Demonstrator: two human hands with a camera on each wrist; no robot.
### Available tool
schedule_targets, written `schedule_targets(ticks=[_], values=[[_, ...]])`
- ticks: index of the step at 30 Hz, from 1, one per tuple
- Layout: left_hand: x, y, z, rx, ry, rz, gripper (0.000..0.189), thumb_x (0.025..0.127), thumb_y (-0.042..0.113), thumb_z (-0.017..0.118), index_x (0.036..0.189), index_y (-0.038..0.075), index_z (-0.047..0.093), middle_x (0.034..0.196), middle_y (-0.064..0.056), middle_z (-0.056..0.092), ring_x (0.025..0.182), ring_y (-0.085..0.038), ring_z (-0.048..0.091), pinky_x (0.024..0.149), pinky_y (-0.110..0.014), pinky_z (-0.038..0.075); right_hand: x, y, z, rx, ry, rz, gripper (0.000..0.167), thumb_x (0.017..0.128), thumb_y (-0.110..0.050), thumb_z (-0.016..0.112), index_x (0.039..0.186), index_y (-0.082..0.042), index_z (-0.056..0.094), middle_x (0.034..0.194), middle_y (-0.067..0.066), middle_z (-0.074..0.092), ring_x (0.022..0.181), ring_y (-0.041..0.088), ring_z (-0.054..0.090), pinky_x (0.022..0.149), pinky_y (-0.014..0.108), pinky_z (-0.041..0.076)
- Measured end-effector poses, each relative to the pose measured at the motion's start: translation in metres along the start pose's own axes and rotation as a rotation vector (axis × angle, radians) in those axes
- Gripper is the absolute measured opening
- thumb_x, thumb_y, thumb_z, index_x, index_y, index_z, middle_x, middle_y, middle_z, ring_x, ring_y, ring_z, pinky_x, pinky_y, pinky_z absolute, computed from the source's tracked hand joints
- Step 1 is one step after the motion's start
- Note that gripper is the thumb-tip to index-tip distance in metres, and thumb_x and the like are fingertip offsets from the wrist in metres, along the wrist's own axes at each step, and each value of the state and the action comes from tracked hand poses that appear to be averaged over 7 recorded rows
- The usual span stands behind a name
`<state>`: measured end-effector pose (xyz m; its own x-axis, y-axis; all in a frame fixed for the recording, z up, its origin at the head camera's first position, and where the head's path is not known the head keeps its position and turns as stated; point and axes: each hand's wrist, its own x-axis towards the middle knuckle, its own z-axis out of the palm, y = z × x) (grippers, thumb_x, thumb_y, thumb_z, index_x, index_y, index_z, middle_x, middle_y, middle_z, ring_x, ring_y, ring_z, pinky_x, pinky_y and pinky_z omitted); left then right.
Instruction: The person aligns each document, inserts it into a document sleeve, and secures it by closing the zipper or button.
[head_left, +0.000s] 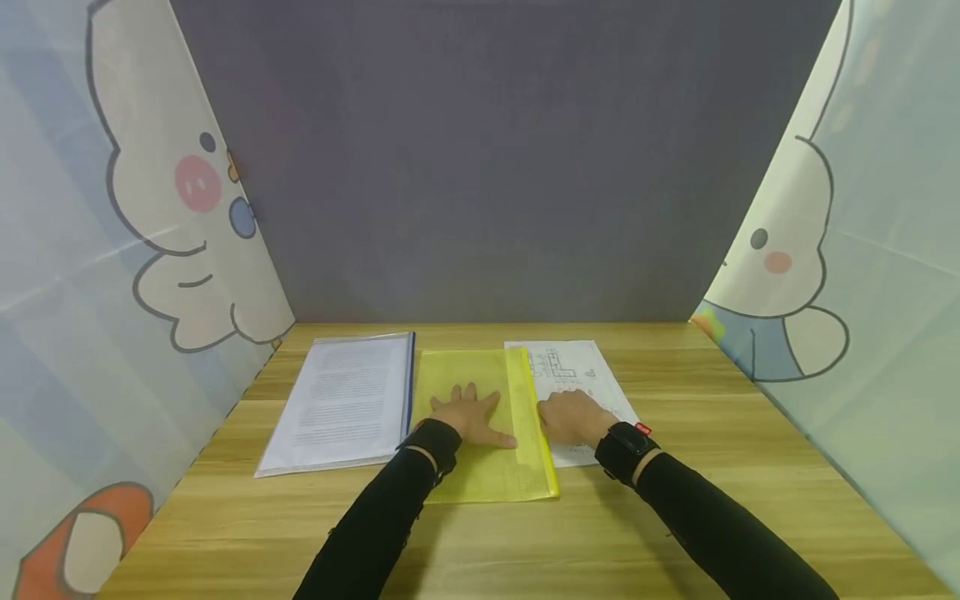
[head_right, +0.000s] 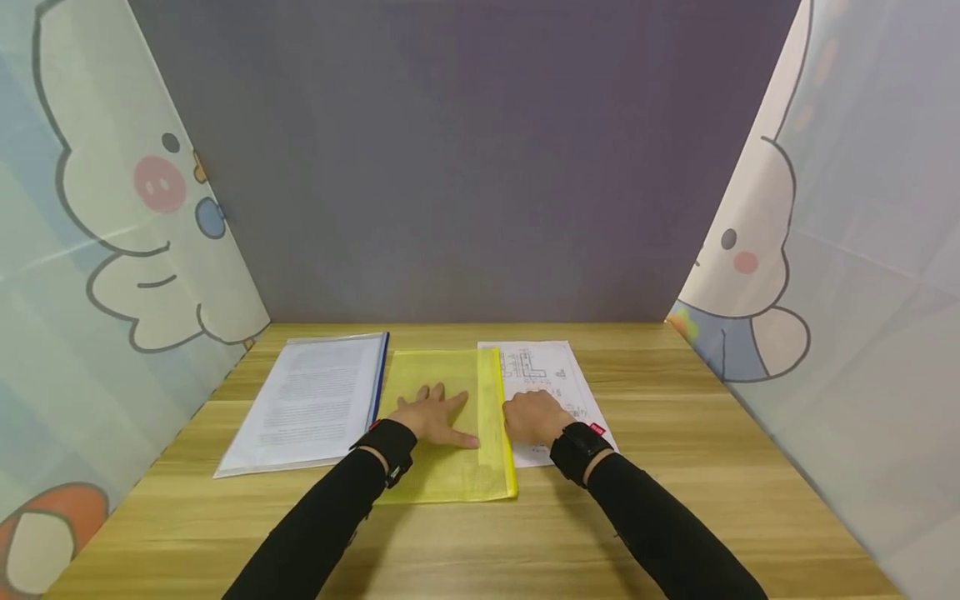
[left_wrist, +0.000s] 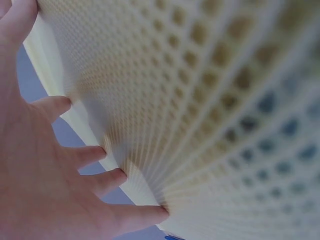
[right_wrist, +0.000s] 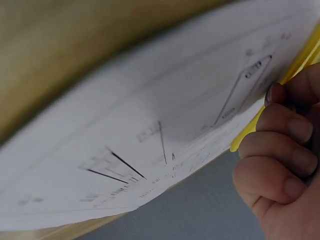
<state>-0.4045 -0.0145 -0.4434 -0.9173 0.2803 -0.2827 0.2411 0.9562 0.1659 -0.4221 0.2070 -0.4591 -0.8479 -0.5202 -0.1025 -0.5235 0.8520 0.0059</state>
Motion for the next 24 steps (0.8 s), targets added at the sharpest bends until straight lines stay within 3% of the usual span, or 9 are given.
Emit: schedule_targets(ticks=[11,24], values=[[-0.017,0.005,-0.001,0.003,-0.025,0.001,0.104,0.078,0.084,0.061,0.162,0.031,0.029,0.167,-0.02,0.018,0.152,-0.047,0.012,0.108,-0.08,0.017,-0.012,-0.004,0.002,-0.023,0.018,-0.048,0.027,0.104,-0.029,0.049,0.082,-0.016,0.059,0.069,-0.004,0.052,0.062,0.014,0.051,0.063,0.036,0.046],[-0.029,0.007,0.005,0.016,-0.014,0.011,0.105,0.076,0.085,0.061,0.161,0.029,0.032,0.166,-0.02,0.021,0.151,-0.048,0.015,0.106,-0.081,0.017,-0.029,-0.011,0.0,-0.026,0.074,-0.103,0.029,0.104,-0.028,0.05,0.076,-0.019,0.052,0.062,-0.005,0.048,0.055,0.012,0.046,0.055,0.033,0.043]])
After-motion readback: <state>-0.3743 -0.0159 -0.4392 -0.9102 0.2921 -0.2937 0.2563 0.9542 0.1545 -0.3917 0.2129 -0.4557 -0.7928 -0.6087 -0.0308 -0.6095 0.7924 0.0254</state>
